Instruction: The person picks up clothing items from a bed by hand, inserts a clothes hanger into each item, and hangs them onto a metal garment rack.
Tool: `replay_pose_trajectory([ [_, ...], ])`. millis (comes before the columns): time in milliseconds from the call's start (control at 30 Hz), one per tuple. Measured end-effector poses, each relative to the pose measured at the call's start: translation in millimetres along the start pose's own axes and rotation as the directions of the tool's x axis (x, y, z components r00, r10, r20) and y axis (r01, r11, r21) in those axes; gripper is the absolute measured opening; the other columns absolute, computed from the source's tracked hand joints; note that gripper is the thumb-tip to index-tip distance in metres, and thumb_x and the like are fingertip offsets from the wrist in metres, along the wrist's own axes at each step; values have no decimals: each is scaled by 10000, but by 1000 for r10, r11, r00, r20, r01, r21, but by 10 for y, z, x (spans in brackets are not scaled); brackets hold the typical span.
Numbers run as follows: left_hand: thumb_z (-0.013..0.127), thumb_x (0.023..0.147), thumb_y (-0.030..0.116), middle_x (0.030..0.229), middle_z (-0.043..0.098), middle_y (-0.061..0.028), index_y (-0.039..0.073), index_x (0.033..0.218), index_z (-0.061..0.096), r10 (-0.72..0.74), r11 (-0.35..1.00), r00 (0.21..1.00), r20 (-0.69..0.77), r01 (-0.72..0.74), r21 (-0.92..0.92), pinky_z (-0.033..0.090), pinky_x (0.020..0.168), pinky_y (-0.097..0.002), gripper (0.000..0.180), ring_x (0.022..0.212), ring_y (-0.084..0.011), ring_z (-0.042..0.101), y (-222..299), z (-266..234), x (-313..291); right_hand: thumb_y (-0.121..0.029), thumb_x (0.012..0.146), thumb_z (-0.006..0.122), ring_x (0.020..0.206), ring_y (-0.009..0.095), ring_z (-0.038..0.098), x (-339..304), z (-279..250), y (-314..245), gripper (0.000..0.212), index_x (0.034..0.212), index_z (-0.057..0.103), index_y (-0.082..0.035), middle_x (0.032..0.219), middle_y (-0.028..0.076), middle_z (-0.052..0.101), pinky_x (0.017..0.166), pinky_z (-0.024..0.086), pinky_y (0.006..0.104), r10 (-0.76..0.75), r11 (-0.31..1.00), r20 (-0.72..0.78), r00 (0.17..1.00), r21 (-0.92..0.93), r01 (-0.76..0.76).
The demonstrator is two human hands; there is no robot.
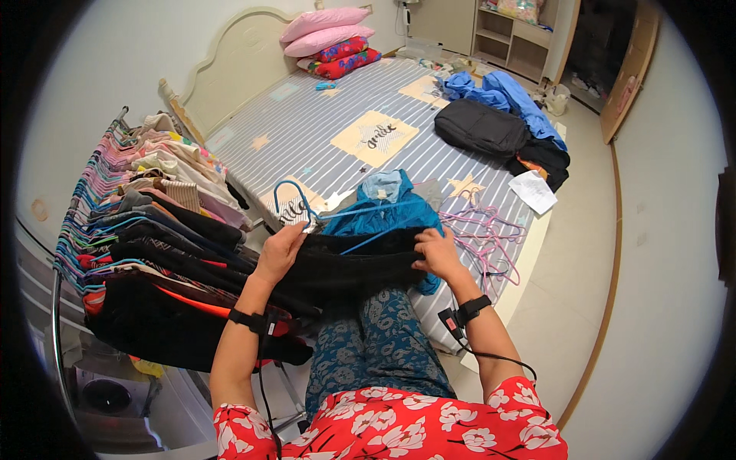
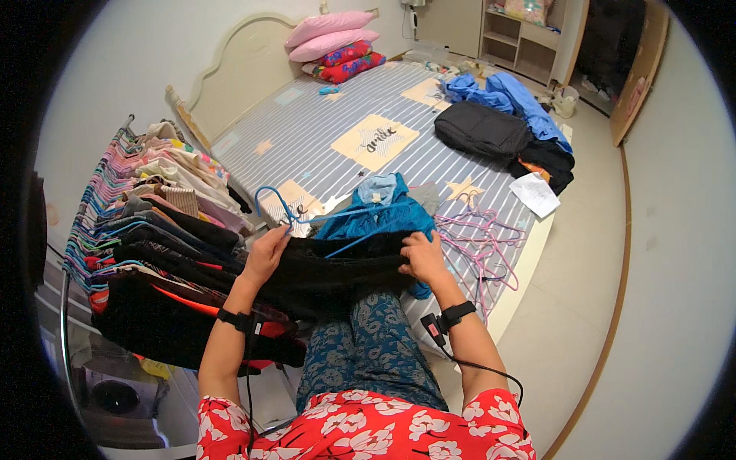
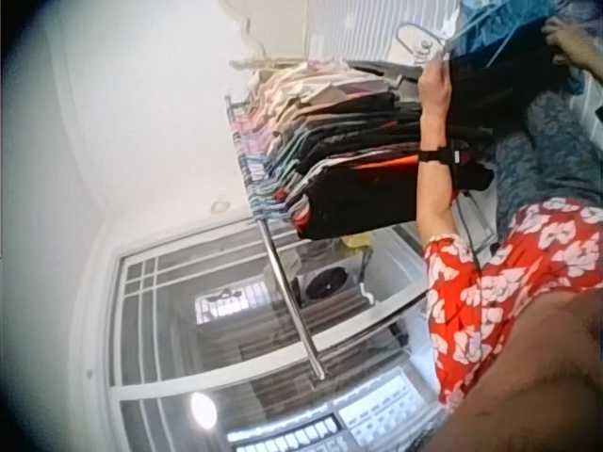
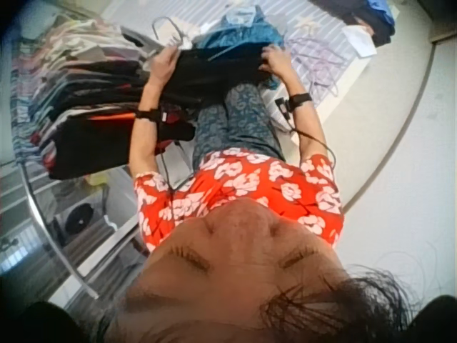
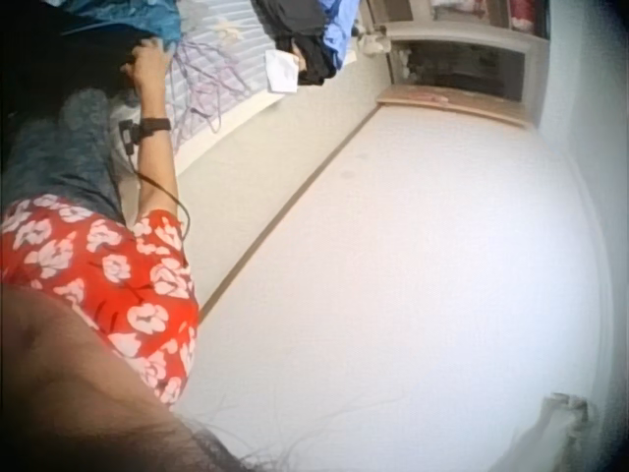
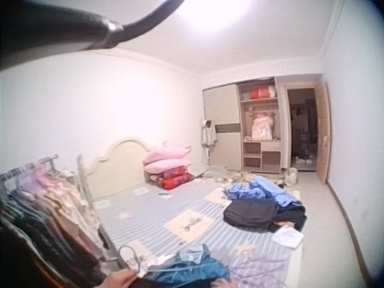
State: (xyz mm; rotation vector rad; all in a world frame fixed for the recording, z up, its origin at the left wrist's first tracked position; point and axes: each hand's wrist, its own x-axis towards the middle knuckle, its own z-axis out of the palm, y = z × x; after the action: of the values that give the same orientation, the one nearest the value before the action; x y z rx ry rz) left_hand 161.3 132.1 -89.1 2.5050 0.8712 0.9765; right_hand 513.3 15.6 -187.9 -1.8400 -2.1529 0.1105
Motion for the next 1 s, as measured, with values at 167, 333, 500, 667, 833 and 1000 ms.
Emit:
replay_pose_trajectory([
  [167, 617, 885, 98, 752, 546, -133, 119, 1138, 595, 137, 967, 990, 31, -140, 211, 458, 555, -441, 254, 657, -358, 587, 165, -49, -41, -247, 648, 793, 1227, 249, 457, 123, -405, -20, 265, 855, 681, -125, 1184, 67, 582, 1070, 262, 565, 72, 988, -182, 981, -121, -94],
  [333, 573, 917, 129, 787, 577, -143, 112, 1126, 601, -26, 879, 998, 58, -5, 477, 473, 572, -433, 211, 696, -376, 596, 394, 7, -92, -58, 660, 697, 1228, 303, 467, 220, -721, -356, 178, 811, 604, -65, 1211, 104, 573, 1060, 334, 485, -117, 989, -419, 900, -133, 66],
  [500, 575, 922, 111, 899, 632, -190, 29, 1078, 621, -95, 977, 919, -384, 160, 143, 493, 699, -434, 182, 819, -394, 619, 539, -148, -98, 54, 647, 629, 1271, 329, 445, 287, -842, -796, 226, 849, 595, -41, 1298, 119, 543, 1015, 400, 433, -274, 949, -523, 807, -9, 317],
  [667, 592, 922, 124, 930, 654, -169, 30, 1061, 636, -76, 982, 900, -430, 142, 123, 504, 697, -385, 174, 846, -371, 635, 769, -502, -243, 65, 648, 611, 1199, 337, 484, 472, -1014, -1138, 439, 1066, 628, -68, 1257, 122, 554, 984, 407, 451, -200, 910, -712, 673, 119, 396],
  [833, 637, 908, 100, 867, 651, -155, -36, 979, 639, -76, 994, 885, -459, 103, 32, 489, 694, -298, 154, 770, -242, 644, 1093, -736, -460, -130, 699, 750, 1234, 290, 435, 689, -1479, -1809, 584, 1246, 545, -117, 1257, 82, 542, 1032, 295, 486, -290, 919, -751, 594, -45, 391],
  [1000, 654, 892, 130, 903, 678, -136, -17, 1038, 646, -253, 966, 875, -413, 206, -155, 496, 740, -287, 207, 814, -204, 656, 1449, -1022, -792, -64, 712, 697, 861, 250, 540, 961, -1573, -2030, 165, 855, 644, -127, 782, 32, 549, 876, 357, 400, -390, 824, -740, 548, -14, 567],
])
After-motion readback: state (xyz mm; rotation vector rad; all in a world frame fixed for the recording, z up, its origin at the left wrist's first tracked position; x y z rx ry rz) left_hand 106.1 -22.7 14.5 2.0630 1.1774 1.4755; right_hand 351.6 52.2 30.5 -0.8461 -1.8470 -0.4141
